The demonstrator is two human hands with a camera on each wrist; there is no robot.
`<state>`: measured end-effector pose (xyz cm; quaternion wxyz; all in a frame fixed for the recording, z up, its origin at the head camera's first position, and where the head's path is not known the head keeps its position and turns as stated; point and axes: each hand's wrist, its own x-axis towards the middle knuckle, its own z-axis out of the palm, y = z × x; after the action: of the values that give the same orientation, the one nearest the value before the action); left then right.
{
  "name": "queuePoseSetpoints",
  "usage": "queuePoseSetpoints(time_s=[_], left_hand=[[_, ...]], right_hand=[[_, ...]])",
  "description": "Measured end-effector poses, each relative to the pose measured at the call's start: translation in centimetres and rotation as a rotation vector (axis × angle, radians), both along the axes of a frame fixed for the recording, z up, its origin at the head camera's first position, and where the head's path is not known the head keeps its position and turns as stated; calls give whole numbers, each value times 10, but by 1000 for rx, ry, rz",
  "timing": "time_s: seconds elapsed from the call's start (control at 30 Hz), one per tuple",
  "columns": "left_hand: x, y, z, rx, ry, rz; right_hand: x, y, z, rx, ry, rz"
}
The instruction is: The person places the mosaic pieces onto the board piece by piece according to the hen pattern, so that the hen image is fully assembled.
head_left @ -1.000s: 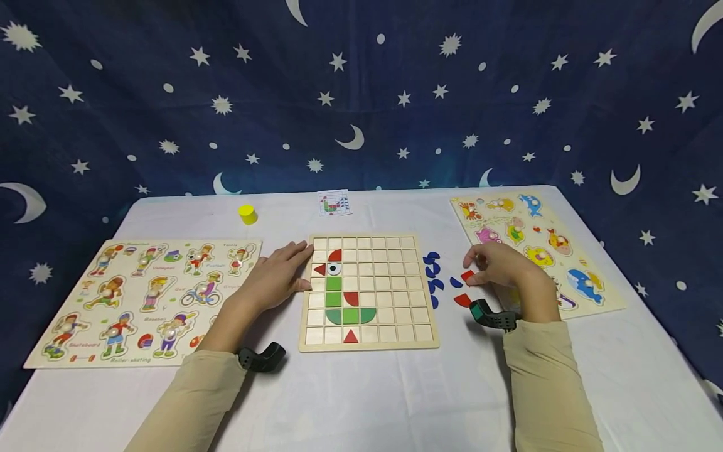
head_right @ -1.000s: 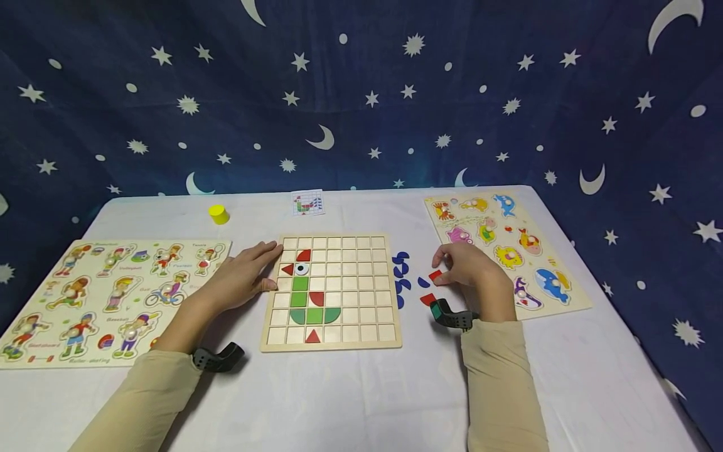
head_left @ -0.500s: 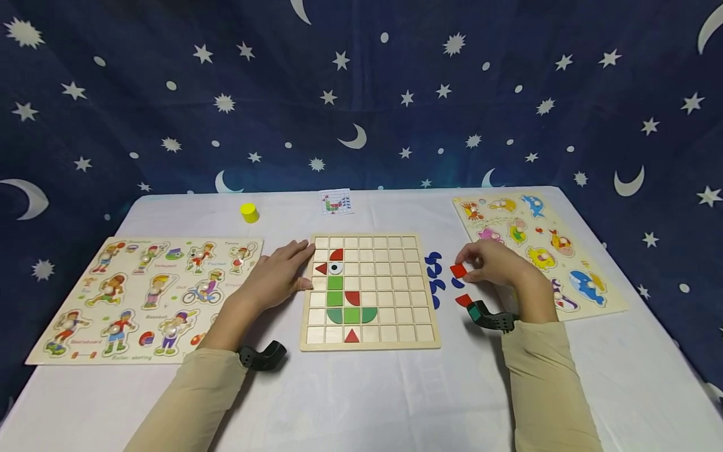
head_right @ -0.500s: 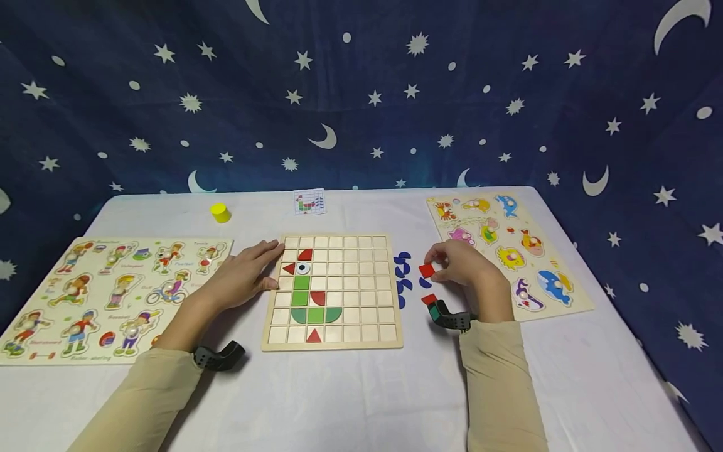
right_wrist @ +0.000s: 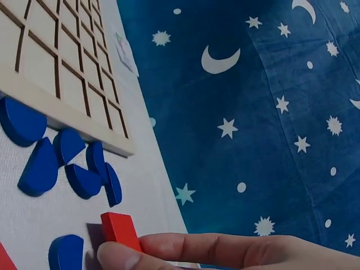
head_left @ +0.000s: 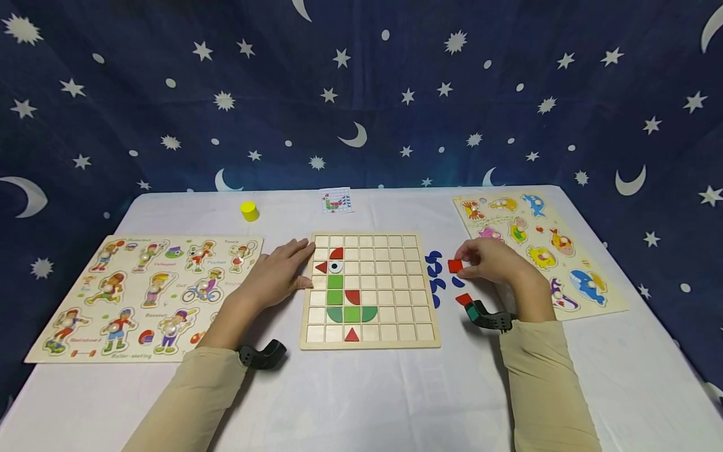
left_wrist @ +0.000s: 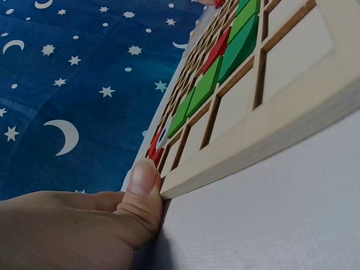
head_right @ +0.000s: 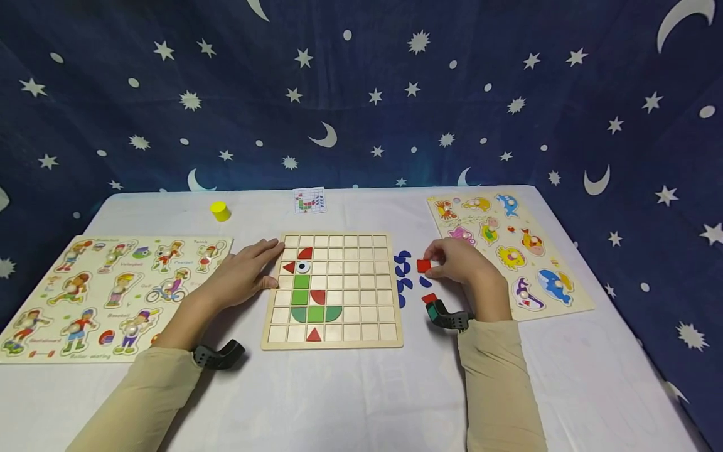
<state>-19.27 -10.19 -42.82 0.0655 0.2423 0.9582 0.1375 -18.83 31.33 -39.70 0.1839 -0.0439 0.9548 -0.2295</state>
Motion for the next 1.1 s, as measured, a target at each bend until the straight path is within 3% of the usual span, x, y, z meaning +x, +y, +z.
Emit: queuePoseSetpoints(time_s=[0.2,0.47,0.87,1.1], left_hand=[[0,0,1,-7,-29,10],[-1,-1,0,-6,-19,1],[-1,-1,1,-7,-20,-2],[-1,-1,0,-5,-23,-2]], right_hand=[[1,-11,5,-17,36,5],[2,-52,13,-34,147,138],[13,-112,9,-83,178,350],[19,-130,3,-83,201,416]])
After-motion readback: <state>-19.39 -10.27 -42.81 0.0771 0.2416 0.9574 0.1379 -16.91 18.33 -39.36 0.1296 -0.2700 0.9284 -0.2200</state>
